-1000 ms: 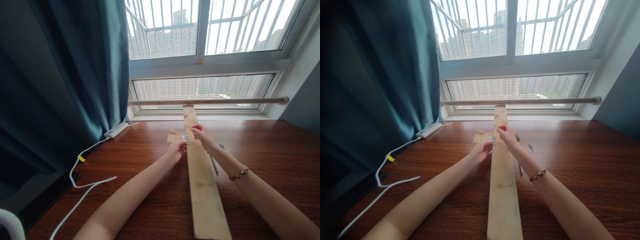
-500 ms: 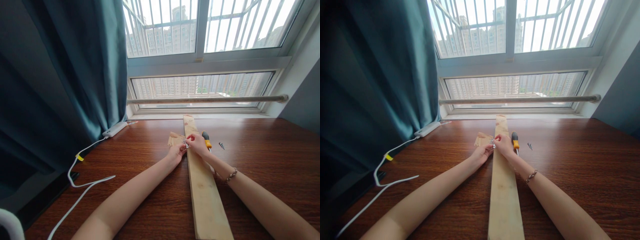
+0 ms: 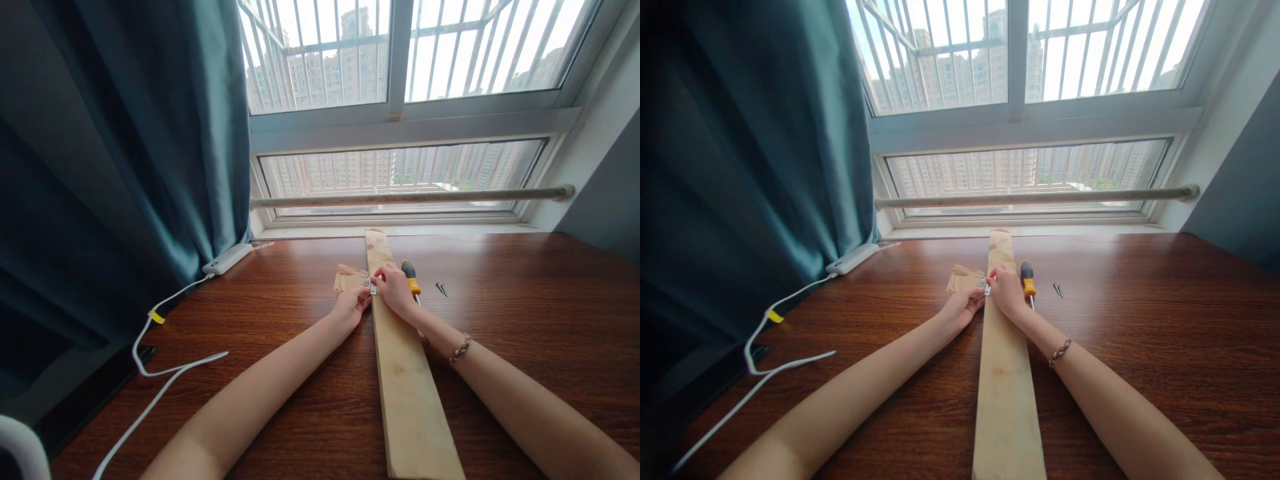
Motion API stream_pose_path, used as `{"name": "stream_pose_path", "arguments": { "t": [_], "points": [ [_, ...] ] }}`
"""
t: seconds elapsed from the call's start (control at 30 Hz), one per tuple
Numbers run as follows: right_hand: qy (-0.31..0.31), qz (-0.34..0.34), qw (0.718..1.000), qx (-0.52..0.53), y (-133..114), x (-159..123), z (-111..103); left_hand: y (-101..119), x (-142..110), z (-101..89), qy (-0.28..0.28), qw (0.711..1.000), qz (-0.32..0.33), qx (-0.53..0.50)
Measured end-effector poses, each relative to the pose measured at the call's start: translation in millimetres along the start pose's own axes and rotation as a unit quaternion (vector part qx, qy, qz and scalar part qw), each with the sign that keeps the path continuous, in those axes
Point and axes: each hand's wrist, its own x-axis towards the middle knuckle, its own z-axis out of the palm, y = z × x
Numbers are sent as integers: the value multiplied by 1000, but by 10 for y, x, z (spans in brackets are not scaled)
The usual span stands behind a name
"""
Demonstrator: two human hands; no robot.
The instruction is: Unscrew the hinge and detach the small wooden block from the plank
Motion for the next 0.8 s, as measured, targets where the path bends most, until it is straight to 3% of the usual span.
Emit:
{"name": "stream_pose_path", "arguments": {
  "t": [0.1,0.27,0.63,0.8],
  "points": [
    [-3,-28,997,-66,-36,-27,-2,-1,7,-6,-6,1000,0,1],
    [-20,-8,993,-113,-66,-49,2,-1,22,-14,-15,1000,-1,-2],
    [-9,33,998,-58,-32,-13,26,0,-5,-7,-10,1000,1,4],
    [-24,19,998,-48,-20,-6,16,-5,-10,8,-3,1000,5,19]
  ]
}}
